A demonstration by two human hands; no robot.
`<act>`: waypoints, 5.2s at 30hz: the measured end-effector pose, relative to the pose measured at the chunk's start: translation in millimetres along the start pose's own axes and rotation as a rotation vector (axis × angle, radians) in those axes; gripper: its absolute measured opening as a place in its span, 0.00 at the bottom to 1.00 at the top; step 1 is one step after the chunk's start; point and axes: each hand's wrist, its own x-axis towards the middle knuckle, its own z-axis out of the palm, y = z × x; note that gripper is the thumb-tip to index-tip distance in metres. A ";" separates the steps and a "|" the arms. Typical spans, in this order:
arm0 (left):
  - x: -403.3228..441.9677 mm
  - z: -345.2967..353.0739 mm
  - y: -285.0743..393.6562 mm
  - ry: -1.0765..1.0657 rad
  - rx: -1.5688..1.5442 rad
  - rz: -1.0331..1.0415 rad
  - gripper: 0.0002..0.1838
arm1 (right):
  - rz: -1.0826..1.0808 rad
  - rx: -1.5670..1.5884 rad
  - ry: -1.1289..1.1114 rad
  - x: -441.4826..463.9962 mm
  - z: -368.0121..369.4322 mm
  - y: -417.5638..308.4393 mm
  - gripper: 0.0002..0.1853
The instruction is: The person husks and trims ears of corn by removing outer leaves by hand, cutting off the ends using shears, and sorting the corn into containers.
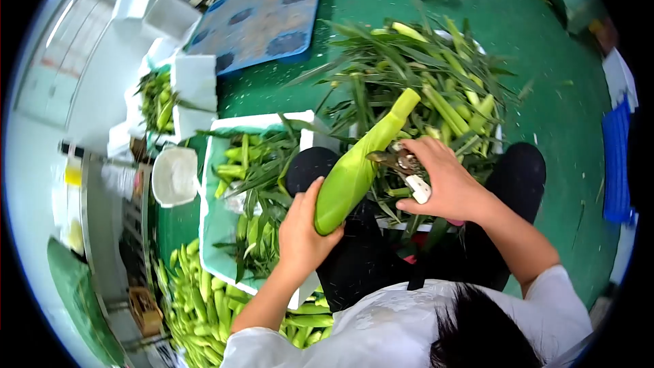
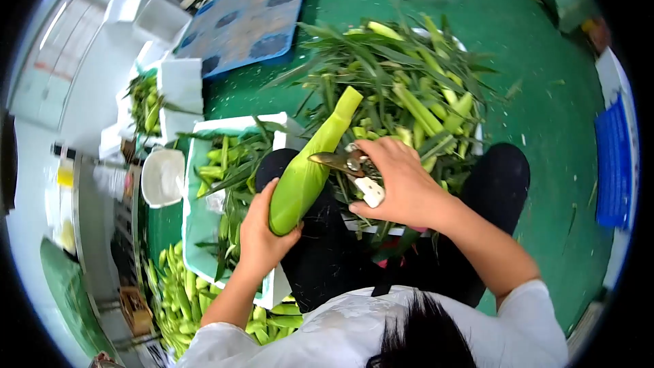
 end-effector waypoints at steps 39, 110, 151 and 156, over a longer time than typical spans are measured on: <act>64.3 -49.5 54.8 0.011 0.367 0.996 0.29 | 0.122 0.942 -0.198 -39.3 -26.1 5.3 0.35; 27.9 38.9 23.2 -0.471 -0.971 0.024 0.46 | 0.344 1.151 -0.181 -116.6 22.9 -3.5 0.42; 36.6 56.8 70.5 -0.285 -0.636 0.719 0.37 | 0.400 1.458 0.296 -125.1 -33.1 -24.7 0.19; 44.2 79.1 87.2 0.101 -0.504 0.645 0.38 | 0.489 1.257 0.281 -121.8 -41.1 -51.2 0.20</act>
